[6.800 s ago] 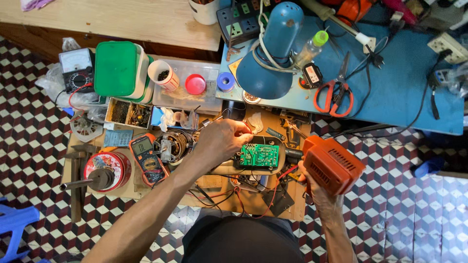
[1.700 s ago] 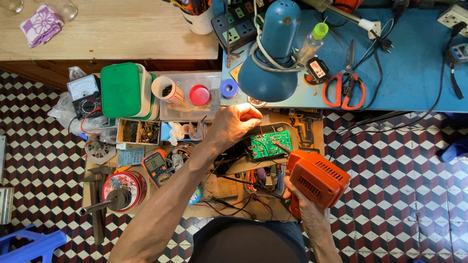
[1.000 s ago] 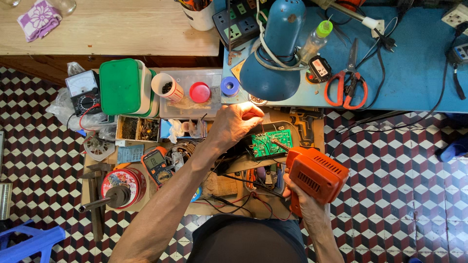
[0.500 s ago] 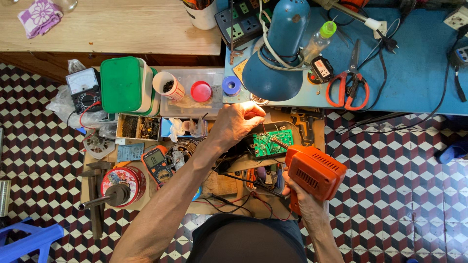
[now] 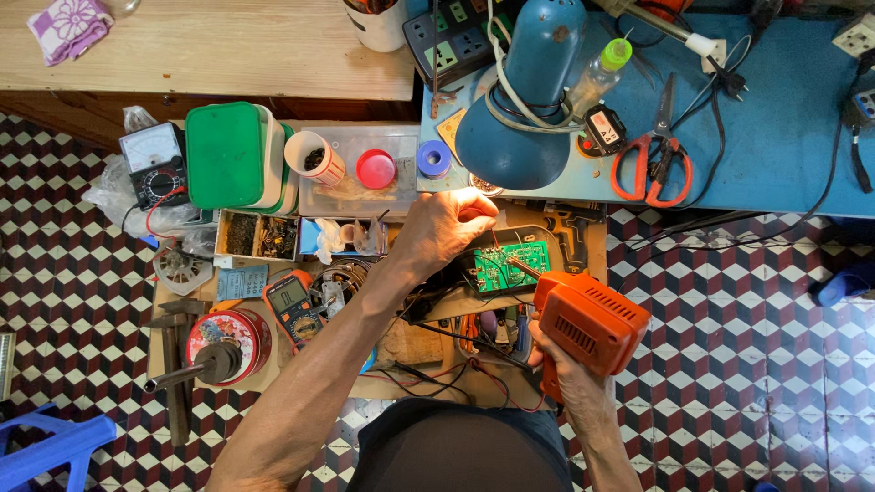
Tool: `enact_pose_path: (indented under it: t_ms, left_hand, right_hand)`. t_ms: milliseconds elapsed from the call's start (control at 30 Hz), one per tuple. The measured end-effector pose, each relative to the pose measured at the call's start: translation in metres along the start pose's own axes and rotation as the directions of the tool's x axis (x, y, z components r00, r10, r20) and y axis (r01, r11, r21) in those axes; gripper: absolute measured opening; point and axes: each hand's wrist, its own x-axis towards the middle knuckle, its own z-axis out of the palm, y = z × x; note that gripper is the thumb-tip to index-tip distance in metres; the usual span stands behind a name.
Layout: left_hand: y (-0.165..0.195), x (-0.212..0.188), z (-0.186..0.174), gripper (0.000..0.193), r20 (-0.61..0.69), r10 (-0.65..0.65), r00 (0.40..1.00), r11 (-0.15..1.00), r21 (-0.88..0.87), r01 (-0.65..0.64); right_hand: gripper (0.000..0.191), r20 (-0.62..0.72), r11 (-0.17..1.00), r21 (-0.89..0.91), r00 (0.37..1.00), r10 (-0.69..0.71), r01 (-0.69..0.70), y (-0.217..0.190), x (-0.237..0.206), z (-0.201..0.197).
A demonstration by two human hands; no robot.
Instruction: The person uses a multimeter to measure voltage on a circuit board and wires, then uses a heat gun to apply heat to the board. The person repeatedly connects and disconnects multimeter probes to different points on the board and wires.
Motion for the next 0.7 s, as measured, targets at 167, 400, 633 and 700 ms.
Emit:
enact_pose_path:
  t_ms: [167,400,633,700]
  left_hand:
    - [-0.0003,-0.0003,0.0002,0.018,0.001,-0.007,1.000,1.000,0.005,0.007]
    - [-0.0020,0.0001,-0.0002,0.018,0.008,0.017,1.000,1.000,-0.019,-0.017]
    - [-0.0036,0.0006,0.0004,0.018,0.015,0.011,1.000,1.000,-0.021,-0.011]
    - [-0.0036,-0.0004,0.0008,0.018,0.017,-0.002,1.000,1.000,-0.026,0.003]
  right_hand:
    - [0.035,0.011,1.000,-0.001,1.000,0.025,-0.025,0.0030,0.0002,-0.0020]
    - [0.030,0.033,0.998,0.062,0.999,0.018,-0.020,0.0088,0.0048,-0.0033]
    - [0.028,0.012,0.998,0.029,0.998,0.058,-0.059,0.0078,0.0035,-0.0046]
    - [0.028,0.008,0.998,0.006,0.998,0.062,-0.062,0.0067,0.0027,-0.0043]
